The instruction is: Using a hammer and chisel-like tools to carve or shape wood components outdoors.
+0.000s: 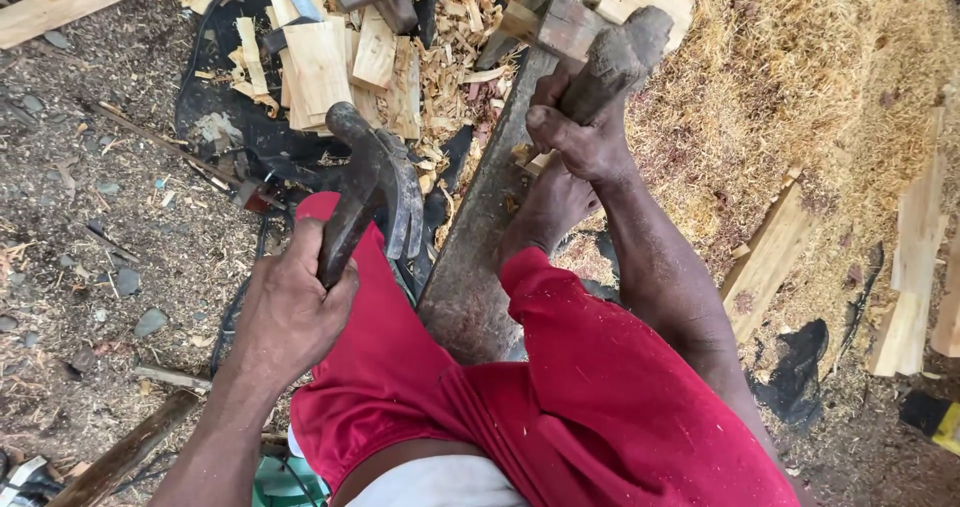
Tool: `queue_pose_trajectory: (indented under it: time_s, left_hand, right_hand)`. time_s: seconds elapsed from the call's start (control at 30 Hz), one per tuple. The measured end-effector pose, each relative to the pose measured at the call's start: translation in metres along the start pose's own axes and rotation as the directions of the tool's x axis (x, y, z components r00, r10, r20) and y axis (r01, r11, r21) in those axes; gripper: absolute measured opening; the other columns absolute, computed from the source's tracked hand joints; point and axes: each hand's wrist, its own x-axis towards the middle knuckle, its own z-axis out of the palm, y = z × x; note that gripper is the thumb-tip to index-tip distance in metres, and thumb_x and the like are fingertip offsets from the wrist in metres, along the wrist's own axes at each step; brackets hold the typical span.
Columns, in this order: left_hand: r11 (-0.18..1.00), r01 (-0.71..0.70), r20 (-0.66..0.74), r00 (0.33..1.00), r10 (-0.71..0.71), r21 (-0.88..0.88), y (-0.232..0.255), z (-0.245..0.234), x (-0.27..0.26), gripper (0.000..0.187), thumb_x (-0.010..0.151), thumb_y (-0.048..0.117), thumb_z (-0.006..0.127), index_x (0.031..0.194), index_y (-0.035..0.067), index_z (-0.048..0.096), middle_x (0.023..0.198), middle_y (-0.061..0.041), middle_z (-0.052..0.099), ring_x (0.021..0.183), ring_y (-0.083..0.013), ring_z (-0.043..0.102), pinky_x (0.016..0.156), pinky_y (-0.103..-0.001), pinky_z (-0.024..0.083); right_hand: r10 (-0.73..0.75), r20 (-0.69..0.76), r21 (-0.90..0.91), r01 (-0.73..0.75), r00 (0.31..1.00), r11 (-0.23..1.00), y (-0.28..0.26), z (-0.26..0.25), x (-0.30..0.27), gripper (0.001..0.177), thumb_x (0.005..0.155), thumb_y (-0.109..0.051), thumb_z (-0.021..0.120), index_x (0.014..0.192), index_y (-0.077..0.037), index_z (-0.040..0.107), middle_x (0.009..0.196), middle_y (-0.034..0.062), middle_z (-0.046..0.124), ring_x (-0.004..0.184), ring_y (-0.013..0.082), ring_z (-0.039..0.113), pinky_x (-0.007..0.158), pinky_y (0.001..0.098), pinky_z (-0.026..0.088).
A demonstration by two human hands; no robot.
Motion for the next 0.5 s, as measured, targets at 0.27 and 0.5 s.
queue_pose_trajectory:
  time_s: [0.27,0.5]
  left_hand:
    - [0.997,0.052,0.049,0.997,-0.056,0.064,0.026,-0.013,0.006,0.023,0.090,0.014,0.067,0.106,0.008,0.052,0.063,-0.018,0.063,0.060,-0.0369,0.069,0.056,-0.049,0.050]
    - [0.964,-0.230,-0.031,0.973,0.228,-0.131,0.066,0.003,0.079,0.054,0.082,0.019,0.063,0.136,0.016,0.058,0.087,-0.013,0.073,0.074,-0.0262,0.076,0.064,-0.042,0.060]
  right_hand:
    - [-0.020,0.050,-0.166,0.028,0.999,0.986,0.011,-0.006,-0.002,0.025,0.097,-0.004,0.075,0.090,-0.007,0.051,0.073,0.0020,0.053,0.063,0.0120,0.053,0.057,0.0280,0.045]
    - [0.333,0.295,-0.929,0.187,0.896,0.319,0.218,-0.191,-0.043,0.029,0.099,-0.005,0.064,0.124,-0.009,0.079,0.117,0.0161,0.072,0.103,0.0292,0.065,0.087,0.0463,0.053]
